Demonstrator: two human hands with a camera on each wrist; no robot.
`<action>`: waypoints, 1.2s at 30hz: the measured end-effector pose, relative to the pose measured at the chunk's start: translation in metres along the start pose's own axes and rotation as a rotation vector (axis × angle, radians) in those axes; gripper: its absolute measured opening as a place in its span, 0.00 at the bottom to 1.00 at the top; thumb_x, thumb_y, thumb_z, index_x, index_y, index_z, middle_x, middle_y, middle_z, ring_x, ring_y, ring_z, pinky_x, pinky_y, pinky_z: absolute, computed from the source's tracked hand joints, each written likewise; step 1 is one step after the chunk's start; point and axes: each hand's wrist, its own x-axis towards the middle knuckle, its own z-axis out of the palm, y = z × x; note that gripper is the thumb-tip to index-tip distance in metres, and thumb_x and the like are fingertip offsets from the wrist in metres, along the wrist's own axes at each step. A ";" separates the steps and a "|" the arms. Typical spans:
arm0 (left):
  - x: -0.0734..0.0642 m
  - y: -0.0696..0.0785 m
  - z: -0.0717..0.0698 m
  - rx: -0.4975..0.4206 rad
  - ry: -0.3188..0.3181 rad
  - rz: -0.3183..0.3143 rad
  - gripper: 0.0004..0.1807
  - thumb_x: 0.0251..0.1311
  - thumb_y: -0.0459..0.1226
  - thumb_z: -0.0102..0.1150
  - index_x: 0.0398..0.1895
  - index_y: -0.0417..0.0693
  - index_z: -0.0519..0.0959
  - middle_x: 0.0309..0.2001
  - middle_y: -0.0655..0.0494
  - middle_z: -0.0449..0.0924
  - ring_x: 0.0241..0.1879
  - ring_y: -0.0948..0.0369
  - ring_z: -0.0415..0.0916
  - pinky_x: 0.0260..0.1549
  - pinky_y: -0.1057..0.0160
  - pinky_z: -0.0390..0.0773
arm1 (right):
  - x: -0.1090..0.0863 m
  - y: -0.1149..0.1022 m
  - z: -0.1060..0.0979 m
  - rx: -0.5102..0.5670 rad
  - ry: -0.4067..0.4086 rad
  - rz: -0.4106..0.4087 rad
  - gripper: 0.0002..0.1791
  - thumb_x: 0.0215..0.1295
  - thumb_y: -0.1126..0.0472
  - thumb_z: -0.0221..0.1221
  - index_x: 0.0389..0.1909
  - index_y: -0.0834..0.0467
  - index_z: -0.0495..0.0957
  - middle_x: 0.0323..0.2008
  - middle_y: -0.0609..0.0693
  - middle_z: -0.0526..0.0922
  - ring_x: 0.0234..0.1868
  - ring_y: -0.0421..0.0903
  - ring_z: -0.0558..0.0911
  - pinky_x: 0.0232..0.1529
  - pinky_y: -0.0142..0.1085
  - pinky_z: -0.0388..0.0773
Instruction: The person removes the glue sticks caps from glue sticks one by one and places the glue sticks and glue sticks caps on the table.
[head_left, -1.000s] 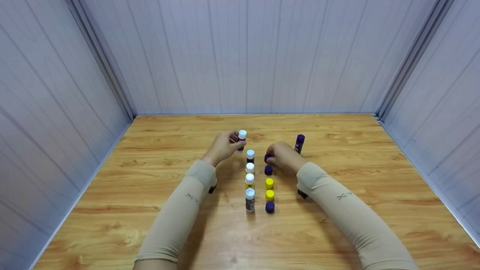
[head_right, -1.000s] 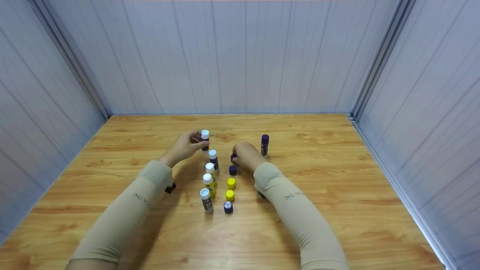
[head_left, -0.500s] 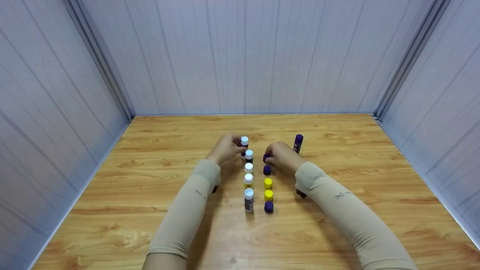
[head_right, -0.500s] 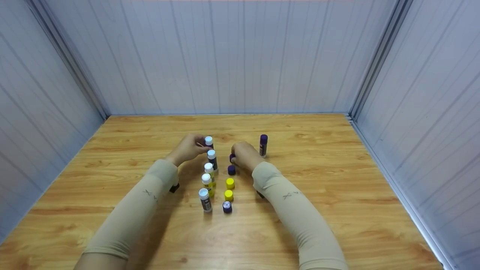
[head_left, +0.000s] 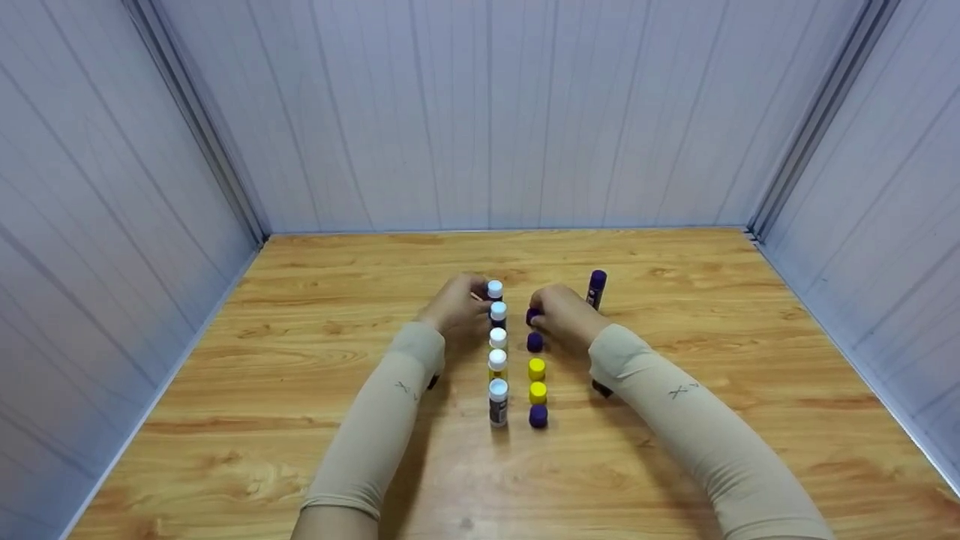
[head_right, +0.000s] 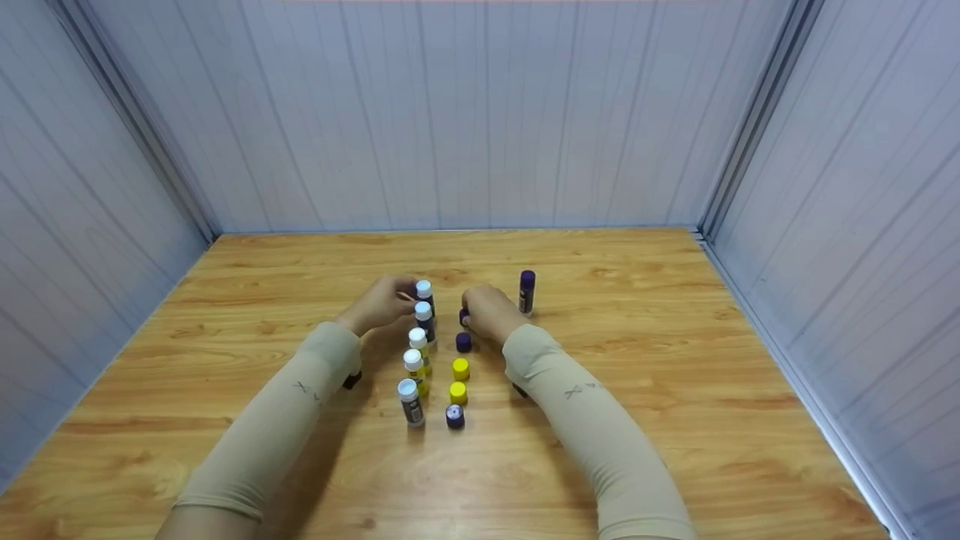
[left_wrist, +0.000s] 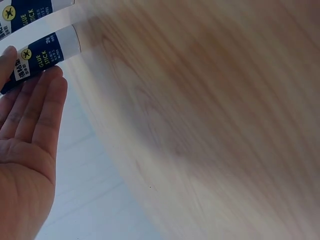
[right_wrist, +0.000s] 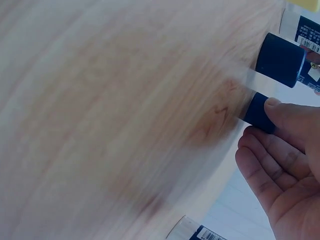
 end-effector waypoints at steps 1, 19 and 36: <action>0.000 0.000 0.000 -0.002 -0.001 0.006 0.05 0.75 0.34 0.66 0.49 0.47 0.88 0.49 0.51 0.87 0.53 0.55 0.82 0.61 0.52 0.82 | 0.000 0.000 0.000 -0.012 0.005 -0.013 0.06 0.78 0.64 0.64 0.42 0.61 0.88 0.39 0.54 0.90 0.40 0.48 0.84 0.46 0.44 0.84; 0.001 0.001 0.001 0.032 -0.016 0.013 0.07 0.74 0.31 0.67 0.51 0.46 0.87 0.51 0.50 0.88 0.55 0.53 0.83 0.63 0.51 0.82 | 0.001 0.000 -0.003 -0.036 -0.035 0.065 0.26 0.77 0.61 0.66 0.71 0.66 0.76 0.58 0.62 0.86 0.56 0.55 0.86 0.61 0.51 0.85; -0.015 0.000 -0.040 0.238 -0.011 -0.013 0.22 0.75 0.36 0.66 0.67 0.36 0.78 0.61 0.39 0.83 0.60 0.45 0.81 0.62 0.46 0.82 | -0.019 0.010 -0.081 -0.138 0.101 0.058 0.29 0.76 0.58 0.66 0.72 0.67 0.76 0.71 0.66 0.79 0.69 0.65 0.80 0.68 0.60 0.79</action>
